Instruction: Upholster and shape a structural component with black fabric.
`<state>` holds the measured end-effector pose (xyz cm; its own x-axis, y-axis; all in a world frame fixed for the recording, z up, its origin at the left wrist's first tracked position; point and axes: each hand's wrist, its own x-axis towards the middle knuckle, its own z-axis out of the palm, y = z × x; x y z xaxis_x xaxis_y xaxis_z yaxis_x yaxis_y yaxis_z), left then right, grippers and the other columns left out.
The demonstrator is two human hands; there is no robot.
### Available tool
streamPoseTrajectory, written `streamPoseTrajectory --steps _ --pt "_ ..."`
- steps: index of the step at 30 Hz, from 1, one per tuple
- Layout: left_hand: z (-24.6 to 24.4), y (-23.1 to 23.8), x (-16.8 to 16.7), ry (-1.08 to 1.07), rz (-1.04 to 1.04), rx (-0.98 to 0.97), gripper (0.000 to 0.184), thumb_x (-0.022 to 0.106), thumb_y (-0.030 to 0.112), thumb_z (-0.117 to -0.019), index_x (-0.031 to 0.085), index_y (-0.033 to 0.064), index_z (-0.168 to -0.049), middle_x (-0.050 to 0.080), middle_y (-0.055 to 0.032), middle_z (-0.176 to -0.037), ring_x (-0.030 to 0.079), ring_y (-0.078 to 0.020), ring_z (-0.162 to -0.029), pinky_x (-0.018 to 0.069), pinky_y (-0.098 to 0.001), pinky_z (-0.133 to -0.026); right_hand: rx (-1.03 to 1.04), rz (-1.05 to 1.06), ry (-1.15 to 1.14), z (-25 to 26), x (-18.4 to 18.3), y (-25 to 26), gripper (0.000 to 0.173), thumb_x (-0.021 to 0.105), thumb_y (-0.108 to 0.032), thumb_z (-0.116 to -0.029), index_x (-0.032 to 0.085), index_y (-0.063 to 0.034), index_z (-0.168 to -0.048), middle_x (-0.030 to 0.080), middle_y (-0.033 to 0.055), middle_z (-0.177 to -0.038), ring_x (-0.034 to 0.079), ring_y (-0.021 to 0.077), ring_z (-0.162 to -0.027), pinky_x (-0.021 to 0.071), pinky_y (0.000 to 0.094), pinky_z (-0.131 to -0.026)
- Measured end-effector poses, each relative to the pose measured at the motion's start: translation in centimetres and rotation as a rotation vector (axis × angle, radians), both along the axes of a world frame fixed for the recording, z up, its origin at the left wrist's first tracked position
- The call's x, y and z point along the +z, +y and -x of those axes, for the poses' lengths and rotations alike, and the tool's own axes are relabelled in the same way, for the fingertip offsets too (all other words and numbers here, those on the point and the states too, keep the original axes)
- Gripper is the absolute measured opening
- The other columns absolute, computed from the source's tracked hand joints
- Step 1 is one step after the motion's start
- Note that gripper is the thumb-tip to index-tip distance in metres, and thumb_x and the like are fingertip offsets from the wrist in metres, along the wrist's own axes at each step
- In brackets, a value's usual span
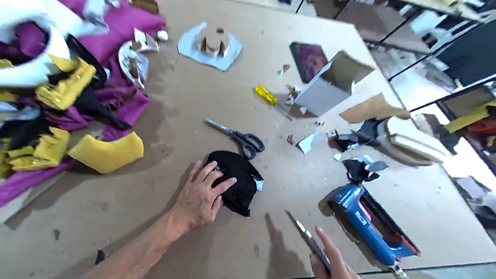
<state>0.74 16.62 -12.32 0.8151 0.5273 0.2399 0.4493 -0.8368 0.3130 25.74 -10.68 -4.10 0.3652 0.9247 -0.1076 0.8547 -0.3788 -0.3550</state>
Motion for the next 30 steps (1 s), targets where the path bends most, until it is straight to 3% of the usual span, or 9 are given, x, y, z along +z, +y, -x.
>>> streamPoseTrajectory --steps 6,9,11,15,18,20,23,26,30 --pt "1.0 -1.3 0.8 -0.05 -0.145 -0.088 0.046 0.048 0.045 -0.1056 0.055 0.0205 -0.144 0.069 -0.0122 -0.108 0.065 -0.0333 -0.115 0.0397 -0.0578 -0.114 -0.156 -0.133 -0.286 -1.4 -4.9 5.0 0.045 0.064 -0.019 -0.0925 0.065 -0.0067 -0.136 0.064 0.0268 -0.126 0.065 0.0482 -0.109 0.0533 0.064 -0.084" --pt "1.6 -3.1 5.2 -0.282 0.242 -0.011 0.048 0.041 0.043 -0.1089 0.063 0.0093 -0.135 0.071 -0.0105 -0.116 0.068 -0.0222 -0.111 0.0545 -0.0415 -0.1 -0.138 -0.28 -0.143 0.5 -1.4 5.3 0.055 0.071 -0.022 -0.0856 0.064 -0.0092 -0.138 0.06 0.0236 -0.137 0.06 0.0454 -0.122 0.0502 0.0645 -0.095" --pt "2.2 -4.0 8.6 -0.48 0.642 0.041 0.048 0.038 0.042 -0.1102 0.065 0.0078 -0.129 0.073 -0.0018 -0.11 0.07 -0.0084 -0.098 0.0603 -0.0319 -0.087 -0.123 -0.414 0.168 2.8 1.5 5.3 0.06 0.069 -0.032 -0.0878 0.06 -0.0093 -0.142 0.059 0.0157 -0.14 0.06 0.0291 -0.124 0.0561 0.0495 -0.095" --pt "3.5 -5.4 12.2 -0.696 0.959 -0.036 0.042 0.038 0.042 -0.1107 0.067 0.0112 -0.114 0.069 0.0053 -0.087 0.065 -0.0035 -0.072 0.058 -0.0229 -0.066 0.066 -0.666 0.796 7.3 5.8 5.8 0.06 0.066 -0.038 -0.0957 0.056 0.0013 -0.139 0.064 0.0117 -0.134 0.064 0.02 -0.121 0.0585 0.0398 -0.097" --pt "5.0 -5.3 13.1 -0.649 1.05 -0.178 0.042 0.04 0.047 -0.1088 0.068 0.0163 -0.108 0.066 0.0074 -0.079 0.061 -0.0013 -0.063 0.0556 -0.0209 -0.058 0.197 -0.686 1.195 8.6 7.1 5.4 0.06 0.063 -0.05 -0.0963 0.06 -0.004 -0.136 0.068 0.0073 -0.129 0.065 0.0166 -0.117 0.0557 0.036 -0.098" --pt "5.5 -5.2 13.1 -0.578 1.066 -0.247 0.043 0.04 0.05 -0.1077 0.068 0.0173 -0.107 0.065 0.0078 -0.076 0.059 -0.0007 -0.06 0.0544 -0.0209 -0.057 0.194 -0.636 1.27 9.6 7.6 5.0 0.05 0.063 -0.049 -0.0969 0.066 -0.0095 -0.127 0.071 0.001 -0.118 0.066 0.0106 -0.108 0.0554 0.0328 -0.094" --pt "6.2 -5.9 12.2 -0.475 1.116 -0.296 0.043 0.04 0.047 -0.1087 0.066 0.0143 -0.105 0.064 0.0075 -0.074 0.059 -0.0006 -0.058 0.0539 -0.0202 -0.054 0.074 -0.562 1.306 12.3 8.3 3.9 0.02 0.067 -0.02 -0.0984 0.071 -0.008 -0.113 0.075 -0.0034 -0.105 0.07 0.0051 -0.095 0.0594 0.0294 -0.087" --pt "7.1 -6.7 10.7 -0.385 1.285 -0.293 0.039 0.039 0.042 -0.1104 0.065 0.0144 -0.104 0.063 0.0068 -0.074 0.059 -0.002 -0.058 0.0541 -0.0213 -0.054 -0.149 -0.571 1.43 14.6 7.1 3.1 0.013 0.067 -0.005 -0.0931 0.075 -0.0085 -0.102 0.076 -0.0015 -0.096 0.07 0.0055 -0.086 0.0598 0.0283 -0.08" --pt "8.7 -7.7 8.3 -0.269 1.549 -0.1 0.036 0.037 0.037 -0.1101 0.065 0.0162 -0.102 0.063 0.0063 -0.077 0.058 -0.0026 -0.062 0.0522 -0.0204 -0.058 -0.131 -0.803 1.545 15.8 3.7 1.2 0.026 0.07 -0.017 -0.0926 0.075 -0.0159 -0.118 0.072 0.0029 -0.117 0.066 0.0118 -0.109 0.0555 0.0312 -0.093"
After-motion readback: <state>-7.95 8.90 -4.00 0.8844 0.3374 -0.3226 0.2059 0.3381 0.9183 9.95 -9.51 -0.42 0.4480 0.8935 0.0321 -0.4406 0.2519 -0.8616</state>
